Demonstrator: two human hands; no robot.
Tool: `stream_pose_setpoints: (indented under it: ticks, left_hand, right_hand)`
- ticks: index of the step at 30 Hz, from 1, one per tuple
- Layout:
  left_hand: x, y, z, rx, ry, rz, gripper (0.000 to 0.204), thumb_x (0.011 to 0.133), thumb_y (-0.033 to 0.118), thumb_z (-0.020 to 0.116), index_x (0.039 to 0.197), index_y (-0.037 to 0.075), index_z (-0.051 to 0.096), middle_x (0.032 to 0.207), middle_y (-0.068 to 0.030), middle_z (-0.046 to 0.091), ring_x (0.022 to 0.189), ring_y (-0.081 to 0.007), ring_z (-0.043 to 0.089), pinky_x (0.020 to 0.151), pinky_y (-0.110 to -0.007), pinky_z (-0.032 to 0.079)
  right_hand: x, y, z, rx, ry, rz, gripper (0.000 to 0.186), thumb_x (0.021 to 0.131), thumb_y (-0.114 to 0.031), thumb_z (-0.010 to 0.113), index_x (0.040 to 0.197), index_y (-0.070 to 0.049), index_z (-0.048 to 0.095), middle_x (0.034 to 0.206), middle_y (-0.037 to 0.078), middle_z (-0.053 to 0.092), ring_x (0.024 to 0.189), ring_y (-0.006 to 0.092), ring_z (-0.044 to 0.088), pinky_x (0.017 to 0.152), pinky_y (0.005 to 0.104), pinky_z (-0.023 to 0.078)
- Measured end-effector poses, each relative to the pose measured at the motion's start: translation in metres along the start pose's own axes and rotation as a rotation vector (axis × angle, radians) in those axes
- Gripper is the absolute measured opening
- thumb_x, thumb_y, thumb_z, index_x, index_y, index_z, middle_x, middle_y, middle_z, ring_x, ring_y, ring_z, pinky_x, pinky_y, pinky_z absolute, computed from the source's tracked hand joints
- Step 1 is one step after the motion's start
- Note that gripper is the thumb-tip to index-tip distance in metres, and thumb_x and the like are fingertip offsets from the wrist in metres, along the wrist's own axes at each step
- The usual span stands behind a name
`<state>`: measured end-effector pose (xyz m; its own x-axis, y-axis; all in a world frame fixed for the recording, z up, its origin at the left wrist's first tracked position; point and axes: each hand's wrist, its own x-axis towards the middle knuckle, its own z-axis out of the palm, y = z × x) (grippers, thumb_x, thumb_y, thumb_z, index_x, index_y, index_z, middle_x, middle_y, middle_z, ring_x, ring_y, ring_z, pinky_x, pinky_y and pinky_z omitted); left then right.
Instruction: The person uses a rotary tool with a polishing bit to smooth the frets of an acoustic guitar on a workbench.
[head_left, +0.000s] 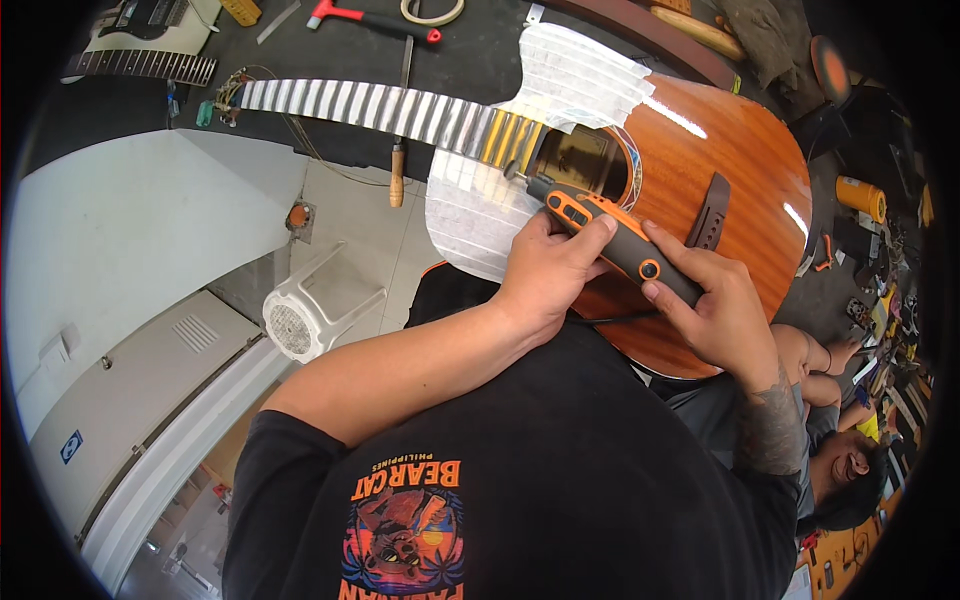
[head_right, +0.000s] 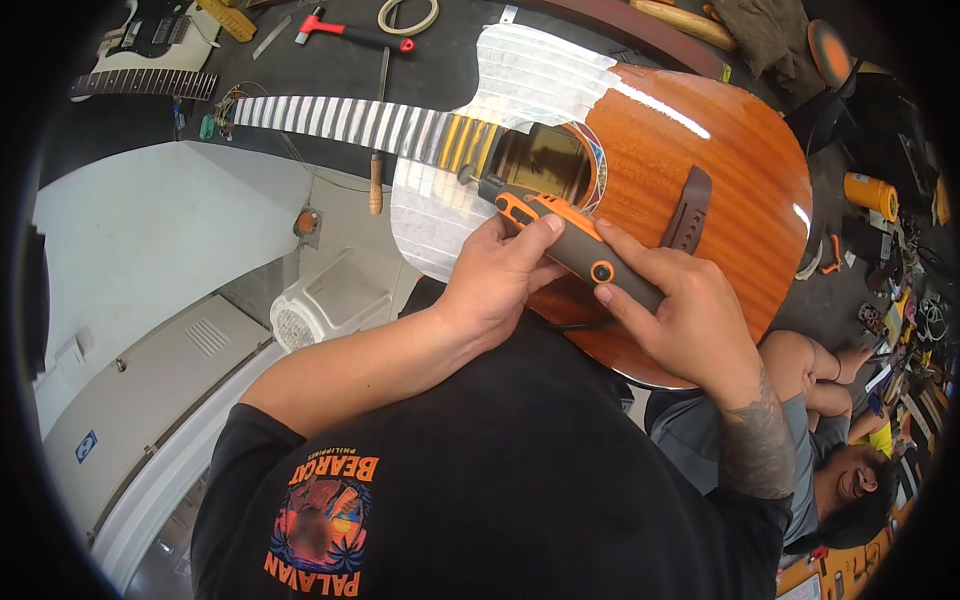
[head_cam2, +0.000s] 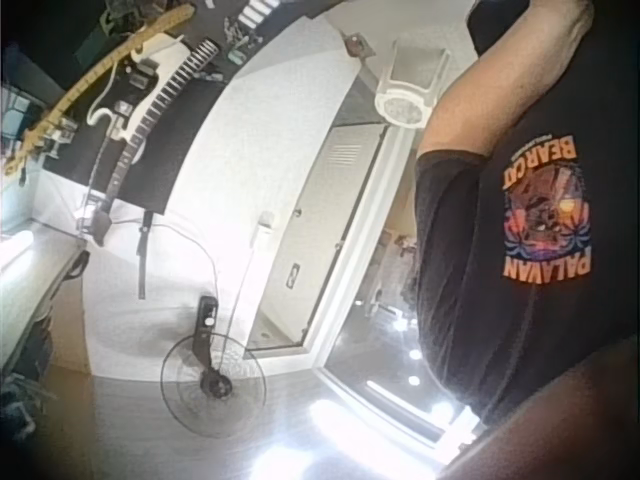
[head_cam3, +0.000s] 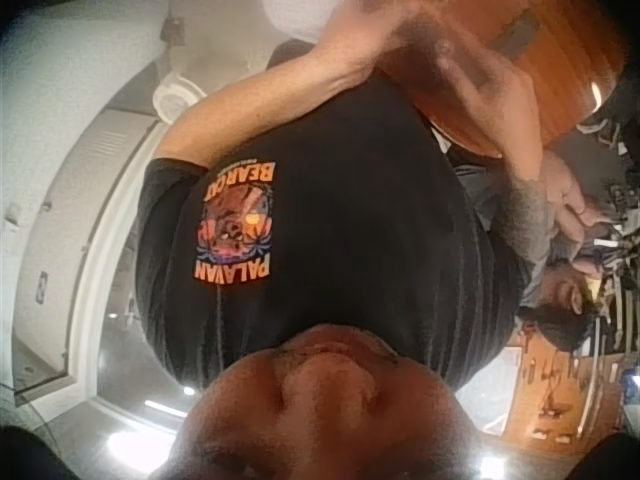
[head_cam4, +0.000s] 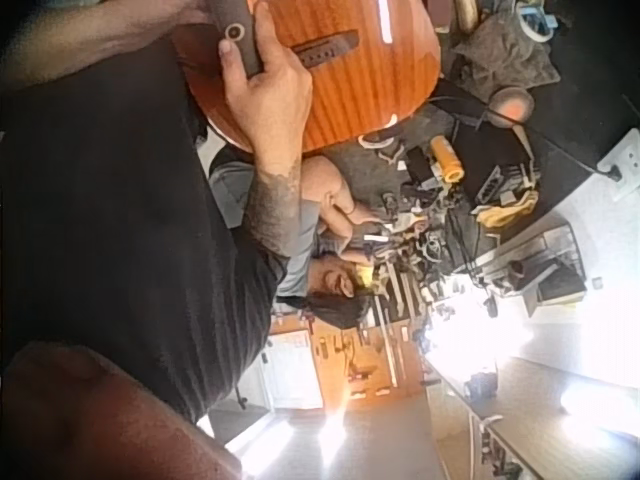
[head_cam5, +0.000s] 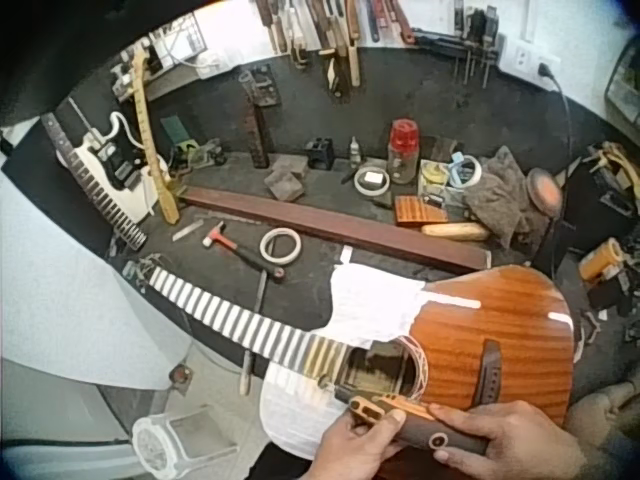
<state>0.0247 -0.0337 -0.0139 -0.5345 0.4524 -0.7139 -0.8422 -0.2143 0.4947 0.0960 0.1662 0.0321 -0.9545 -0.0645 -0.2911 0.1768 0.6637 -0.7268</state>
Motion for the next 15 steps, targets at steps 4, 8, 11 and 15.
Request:
stream_pose_setpoints:
  ticks: [4, 8, 11, 15]
  left_hand:
    - [0.0006, -0.0042, -0.0024, 0.005, 0.011, 0.003, 0.037, 0.107, 0.021, 0.062, 0.132, -0.003, 0.052, 0.128, -0.0134, 0.061, 0.121, -0.0217, 0.063, 0.112, -0.043, 0.051]
    - [0.0008, -0.0037, -0.001, -0.002, 0.01, 0.007, 0.038, 0.107, 0.022, 0.063, 0.132, -0.003, 0.051, 0.128, -0.0132, 0.061, 0.12, -0.0215, 0.063, 0.112, -0.043, 0.052]
    - [0.0026, -0.004, 0.0, 0.018, 0.023, 0.007, 0.038, 0.107, 0.022, 0.063, 0.132, -0.004, 0.051, 0.128, -0.0133, 0.061, 0.12, -0.0215, 0.063, 0.112, -0.043, 0.052]
    - [0.0044, -0.0042, -0.0001, 0.002, 0.016, 0.01, 0.038, 0.106, 0.022, 0.063, 0.132, -0.004, 0.052, 0.128, -0.0136, 0.061, 0.121, -0.0216, 0.063, 0.112, -0.043, 0.052]
  right_hand:
    - [0.0007, 0.0007, 0.0005, -0.023, 0.006, -0.047, 0.055, 0.091, -0.026, 0.078, 0.144, -0.016, 0.066, 0.082, 0.018, 0.07, 0.072, 0.0334, 0.067, 0.07, 0.0418, 0.053]
    - [0.001, 0.0004, 0.0, -0.014, 0.004, -0.032, 0.055, 0.091, -0.026, 0.078, 0.144, -0.017, 0.066, 0.083, 0.019, 0.071, 0.072, 0.0338, 0.067, 0.071, 0.0419, 0.054]
    - [0.0018, 0.0023, -0.0011, 0.017, 0.013, -0.029, 0.055, 0.091, -0.026, 0.078, 0.144, -0.017, 0.066, 0.082, 0.018, 0.071, 0.072, 0.0337, 0.067, 0.07, 0.0419, 0.053]
    - [0.004, 0.0013, -0.0044, 0.013, -0.022, 0.009, 0.055, 0.091, -0.026, 0.078, 0.144, -0.016, 0.066, 0.081, 0.018, 0.07, 0.069, 0.0321, 0.066, 0.069, 0.0414, 0.052]
